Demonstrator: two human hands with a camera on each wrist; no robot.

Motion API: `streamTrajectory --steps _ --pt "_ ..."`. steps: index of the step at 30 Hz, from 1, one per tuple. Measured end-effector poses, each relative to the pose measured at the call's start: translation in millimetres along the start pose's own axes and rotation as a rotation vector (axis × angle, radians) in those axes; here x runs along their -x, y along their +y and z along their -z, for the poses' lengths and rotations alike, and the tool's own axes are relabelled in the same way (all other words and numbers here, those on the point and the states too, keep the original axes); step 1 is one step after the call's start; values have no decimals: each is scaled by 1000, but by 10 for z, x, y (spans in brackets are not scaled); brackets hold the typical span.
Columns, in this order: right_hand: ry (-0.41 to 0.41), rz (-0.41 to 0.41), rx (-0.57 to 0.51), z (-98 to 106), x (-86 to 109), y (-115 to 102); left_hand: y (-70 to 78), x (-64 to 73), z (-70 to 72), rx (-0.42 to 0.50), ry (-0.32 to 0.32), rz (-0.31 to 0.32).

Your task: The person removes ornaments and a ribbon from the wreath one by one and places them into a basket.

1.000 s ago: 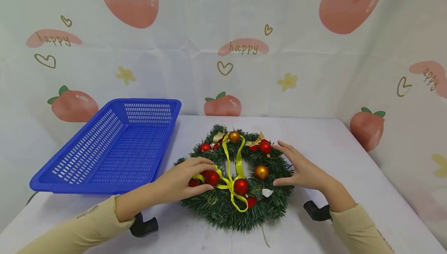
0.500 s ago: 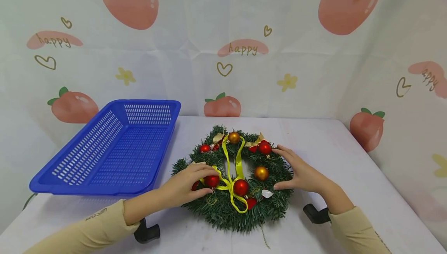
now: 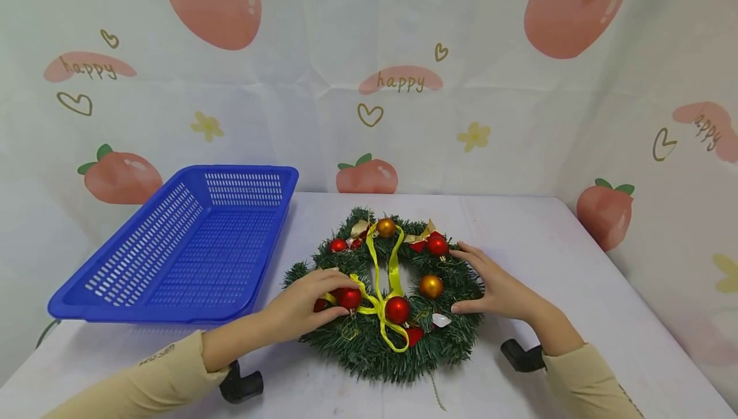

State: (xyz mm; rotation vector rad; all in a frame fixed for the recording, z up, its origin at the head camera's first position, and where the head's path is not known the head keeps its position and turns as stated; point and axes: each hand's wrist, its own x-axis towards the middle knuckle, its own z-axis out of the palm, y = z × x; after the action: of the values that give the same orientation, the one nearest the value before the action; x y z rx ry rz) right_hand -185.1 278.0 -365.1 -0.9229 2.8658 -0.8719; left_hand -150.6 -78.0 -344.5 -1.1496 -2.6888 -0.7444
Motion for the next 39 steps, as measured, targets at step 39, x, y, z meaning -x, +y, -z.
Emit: streamTrajectory --steps 39 --pt "-34 -2 -12 23 10 -17 7 3 913 6 203 -12"
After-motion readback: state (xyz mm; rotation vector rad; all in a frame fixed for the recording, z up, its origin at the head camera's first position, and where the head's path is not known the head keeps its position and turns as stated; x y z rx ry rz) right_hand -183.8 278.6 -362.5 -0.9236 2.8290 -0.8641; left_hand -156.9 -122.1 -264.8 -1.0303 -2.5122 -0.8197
